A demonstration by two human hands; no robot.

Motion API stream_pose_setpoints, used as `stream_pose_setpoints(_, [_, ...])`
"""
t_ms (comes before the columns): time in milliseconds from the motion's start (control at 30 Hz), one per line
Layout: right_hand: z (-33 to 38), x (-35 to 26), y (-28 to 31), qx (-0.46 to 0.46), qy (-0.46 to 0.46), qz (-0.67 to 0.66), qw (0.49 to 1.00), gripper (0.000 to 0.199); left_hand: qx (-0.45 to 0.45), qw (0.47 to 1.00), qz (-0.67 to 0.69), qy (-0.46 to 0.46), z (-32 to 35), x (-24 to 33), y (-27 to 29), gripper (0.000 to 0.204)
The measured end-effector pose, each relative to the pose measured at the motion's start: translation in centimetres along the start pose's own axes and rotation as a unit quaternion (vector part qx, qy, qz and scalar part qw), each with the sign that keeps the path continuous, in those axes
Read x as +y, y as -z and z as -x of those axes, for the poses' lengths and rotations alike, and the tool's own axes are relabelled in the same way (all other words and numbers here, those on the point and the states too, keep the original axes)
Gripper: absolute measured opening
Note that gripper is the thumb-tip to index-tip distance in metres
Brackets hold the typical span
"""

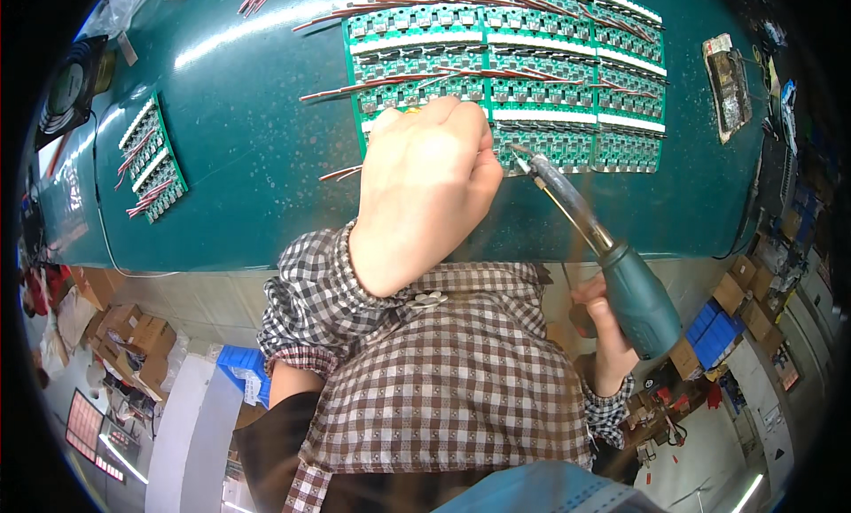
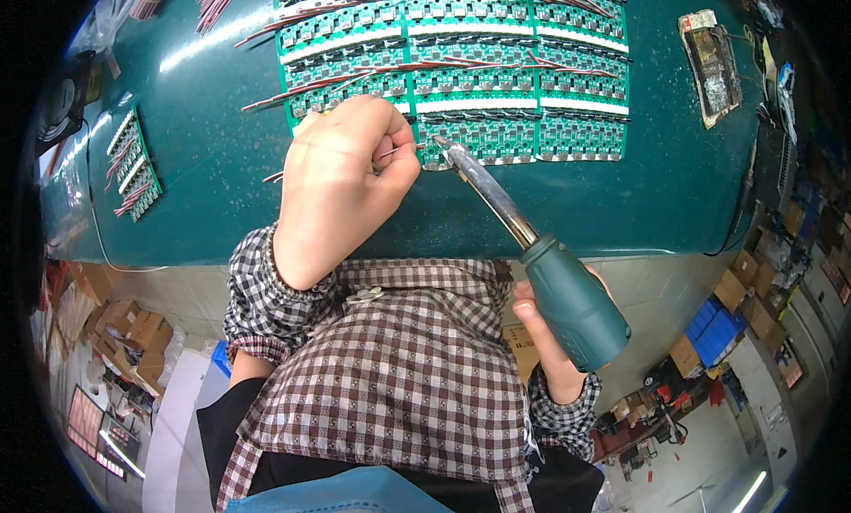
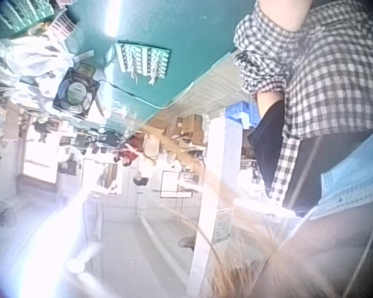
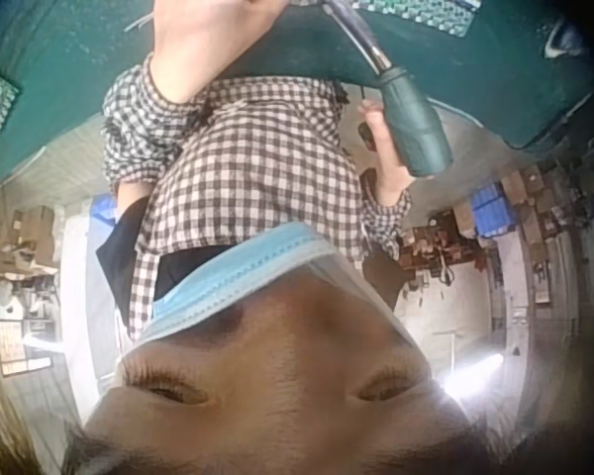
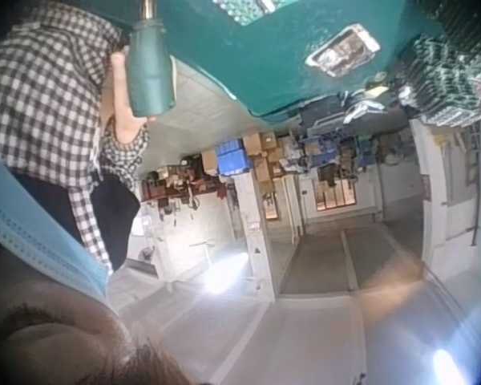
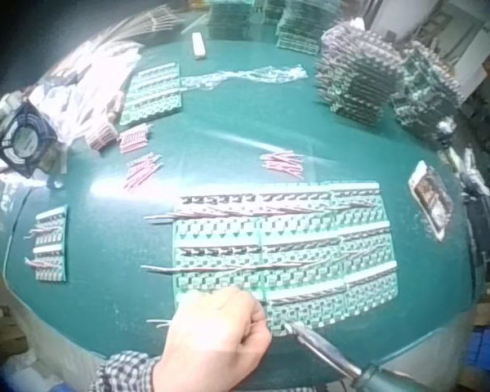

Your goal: The person uses a soldering iron to attach wires to a green circuit board. They hold the board steady with one hand while applying the soldering iron with the other, working on multiple connection points across the board's surface.

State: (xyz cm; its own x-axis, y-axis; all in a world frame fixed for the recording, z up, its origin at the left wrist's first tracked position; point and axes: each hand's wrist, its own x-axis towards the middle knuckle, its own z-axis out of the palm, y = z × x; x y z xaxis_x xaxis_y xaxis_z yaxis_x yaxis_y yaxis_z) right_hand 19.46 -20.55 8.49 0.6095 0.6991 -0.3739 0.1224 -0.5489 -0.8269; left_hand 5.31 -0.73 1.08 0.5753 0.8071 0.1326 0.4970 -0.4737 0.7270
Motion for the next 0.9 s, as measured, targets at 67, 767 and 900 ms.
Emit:
stream_pose_setpoints(67, [0.1, 0.1, 0.1, -0.002, -0.002, -0.002, 1.0, 0.027, 0.001, 1.0, -0.001, -0.002, 0.0, 0.0, 0.0, 0.013])
stream_pose_setpoints(767, [0.5, 1.4, 1.0, -0.041, 0.0, -0.048, 0.998, 0.055, 0.021, 1.0, -0.023, -0.005, 0.6, 0.1, -0.5, 0.016])
stream_pose_setpoints(900, [0.4, 1.4, 0.9, -0.037, 0.002, -0.057, 0.998, 0.054, 0.024, 0.999, -0.02, -0.002, 0.7, 0.2, -0.5, 0.016])
